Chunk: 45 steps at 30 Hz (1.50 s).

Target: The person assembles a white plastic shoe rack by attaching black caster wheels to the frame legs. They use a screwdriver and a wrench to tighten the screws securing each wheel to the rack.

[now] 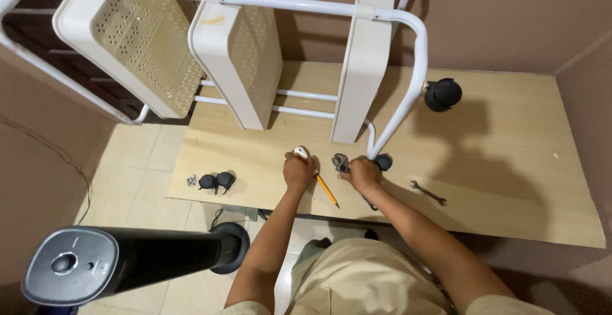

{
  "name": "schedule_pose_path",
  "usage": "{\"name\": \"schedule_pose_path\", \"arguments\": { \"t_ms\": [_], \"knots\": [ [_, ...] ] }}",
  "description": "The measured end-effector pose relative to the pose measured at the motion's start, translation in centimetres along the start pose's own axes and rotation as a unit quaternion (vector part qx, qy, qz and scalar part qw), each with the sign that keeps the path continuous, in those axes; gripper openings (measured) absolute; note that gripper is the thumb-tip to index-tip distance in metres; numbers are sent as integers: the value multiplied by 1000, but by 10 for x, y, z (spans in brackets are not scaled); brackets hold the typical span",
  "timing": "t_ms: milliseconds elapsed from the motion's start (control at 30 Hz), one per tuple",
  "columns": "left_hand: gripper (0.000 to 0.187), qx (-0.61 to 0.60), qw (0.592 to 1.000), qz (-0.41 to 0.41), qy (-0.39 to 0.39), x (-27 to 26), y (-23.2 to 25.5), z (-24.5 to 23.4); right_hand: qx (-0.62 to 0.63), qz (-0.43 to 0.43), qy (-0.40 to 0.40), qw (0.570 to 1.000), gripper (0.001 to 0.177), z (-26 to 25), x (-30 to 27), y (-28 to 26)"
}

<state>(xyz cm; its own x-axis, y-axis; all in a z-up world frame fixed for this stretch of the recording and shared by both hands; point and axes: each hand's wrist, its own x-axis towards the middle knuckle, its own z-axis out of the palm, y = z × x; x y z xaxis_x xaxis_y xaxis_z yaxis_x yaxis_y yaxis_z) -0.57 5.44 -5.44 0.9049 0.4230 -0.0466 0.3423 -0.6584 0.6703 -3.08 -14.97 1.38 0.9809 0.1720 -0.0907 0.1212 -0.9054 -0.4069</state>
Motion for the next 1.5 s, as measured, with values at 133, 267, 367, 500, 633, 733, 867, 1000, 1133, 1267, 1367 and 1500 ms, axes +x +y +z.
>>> {"name": "schedule_pose_path", "arguments": {
  "t_ms": [133, 267, 367, 500, 633, 733, 867, 1000, 1133, 1267, 1367, 1500],
  "knots": [
    [67, -5, 1000, -6, -22, -3, 0, -4, 16, 13, 17, 1000, 45, -3, -3, -2],
    [67, 1, 998, -34, -48, -4, 4, -7, 25, 18, 22, 999, 44, -10, -6, -5],
    [69, 9, 999, -22, -45, -7, 10, -11, 24, 32, 10, 999, 40, -13, -9, -6],
    [73, 52, 997, -10, -60, -16, 23, -24, 31, -23, 91, 995, 36, -7, -22, 8],
    [72, 95, 994, 53, -16, -32, 48, -52, 135, -42, 165, 976, 26, -8, -69, 67],
    [66, 38, 983, 168, 58, -49, 73, -74, -5, -22, 269, 963, 29, -26, -100, 126],
    [56, -84, 953, 284, 69, -74, 118, -95, -52, -28, 261, 964, 42, -36, -122, 181],
    [50, -184, 920, 344, 42, -95, 165, -114, -73, -34, 189, 979, 12, -22, -109, 207],
    [46, -234, 894, 381, 24, -112, 203, -134, 6, 39, 94, 995, 9, -4, -93, 229],
    [45, -281, 883, 375, -4, -122, 234, -149, 185, -72, 210, 957, 11, -15, -91, 226],
    [50, -354, 866, 345, -73, -118, 256, -153, 605, 99, 100, 783, 11, -60, -76, 198],
    [39, -418, 829, 350, -126, -99, 287, -141, 744, -30, 73, 663, 33, -163, -57, 143]
  ]
}}
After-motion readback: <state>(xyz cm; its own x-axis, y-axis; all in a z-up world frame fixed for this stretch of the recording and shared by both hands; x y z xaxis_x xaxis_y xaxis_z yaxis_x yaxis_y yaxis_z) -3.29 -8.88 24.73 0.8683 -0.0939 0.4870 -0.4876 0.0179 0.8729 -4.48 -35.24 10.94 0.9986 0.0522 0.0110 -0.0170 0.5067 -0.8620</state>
